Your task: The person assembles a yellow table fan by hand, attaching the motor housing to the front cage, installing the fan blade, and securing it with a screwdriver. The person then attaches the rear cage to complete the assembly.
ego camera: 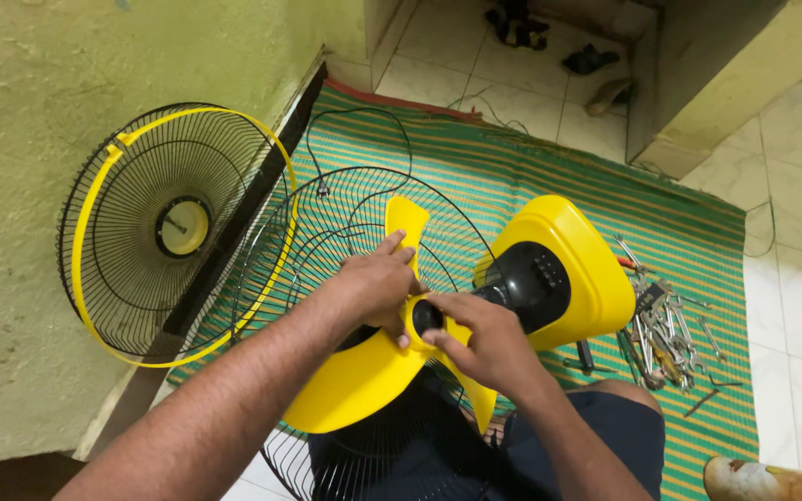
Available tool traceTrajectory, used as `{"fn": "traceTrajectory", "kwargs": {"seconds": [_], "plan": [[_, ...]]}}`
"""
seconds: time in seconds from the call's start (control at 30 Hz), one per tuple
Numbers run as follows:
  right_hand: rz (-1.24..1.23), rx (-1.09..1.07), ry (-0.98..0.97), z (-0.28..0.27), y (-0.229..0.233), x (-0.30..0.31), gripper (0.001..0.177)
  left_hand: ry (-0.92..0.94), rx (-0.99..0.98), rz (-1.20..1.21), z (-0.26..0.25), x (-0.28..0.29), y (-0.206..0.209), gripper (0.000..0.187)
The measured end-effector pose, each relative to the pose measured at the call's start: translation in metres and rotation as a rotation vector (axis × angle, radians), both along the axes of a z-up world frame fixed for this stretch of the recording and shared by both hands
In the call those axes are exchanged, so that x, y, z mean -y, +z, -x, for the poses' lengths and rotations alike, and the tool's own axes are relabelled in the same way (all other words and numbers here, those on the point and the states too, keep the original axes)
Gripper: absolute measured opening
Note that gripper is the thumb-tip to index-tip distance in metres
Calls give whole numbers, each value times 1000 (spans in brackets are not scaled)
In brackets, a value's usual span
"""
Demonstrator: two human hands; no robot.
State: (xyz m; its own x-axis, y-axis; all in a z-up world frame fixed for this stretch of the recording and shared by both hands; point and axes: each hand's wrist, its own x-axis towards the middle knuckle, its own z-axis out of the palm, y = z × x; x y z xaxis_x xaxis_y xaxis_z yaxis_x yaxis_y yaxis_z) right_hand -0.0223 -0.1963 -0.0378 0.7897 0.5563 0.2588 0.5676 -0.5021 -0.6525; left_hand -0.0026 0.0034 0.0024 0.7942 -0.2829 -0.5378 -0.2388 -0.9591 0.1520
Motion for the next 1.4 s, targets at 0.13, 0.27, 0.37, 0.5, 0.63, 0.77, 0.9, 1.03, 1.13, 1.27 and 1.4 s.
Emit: {"fn": "traceTrajectory", "kwargs": {"seconds": [0.13,0.27,0.37,0.5,0.63,0.77,0.9,1.03,1.13,1.27,1.4], "plan": [[195,-170,-186,1,-7,-5,29,-38,23,-2,0,0,-8,93],[119,20,-14,0,-5,-8,28,-31,22,-24,-1,-1,-5,94],[52,29,35,3,1,-3,36,-36,24,-7,6,-1,-5,94],[234,-152,-82,-3,6,-5,37,-4,1,-18,0,-1,-5,96],[298,-204,-129,-1,-2,-15,38,-19,17,-10,-1,-3,-8,98],[285,-128,-62,0,-6,-15,32,-14,6,-5,-3,-6,-11,98],[107,3,122,0,-2,-6,34,-18,23,18,-3,-9,-13,99],[57,-12,200,-7,6,8,34,0,6,-5,-4,-4,-11,99],[372,-245,-56,-10,4,3,36,6,-7,-12,-3,-2,-9,98],[275,-134,20,-8,-7,-5,29,0,13,-3,-2,-3,-9,98],[152,81,184,-8,-10,-1,23,-2,24,12,0,-5,-10,98]]}}
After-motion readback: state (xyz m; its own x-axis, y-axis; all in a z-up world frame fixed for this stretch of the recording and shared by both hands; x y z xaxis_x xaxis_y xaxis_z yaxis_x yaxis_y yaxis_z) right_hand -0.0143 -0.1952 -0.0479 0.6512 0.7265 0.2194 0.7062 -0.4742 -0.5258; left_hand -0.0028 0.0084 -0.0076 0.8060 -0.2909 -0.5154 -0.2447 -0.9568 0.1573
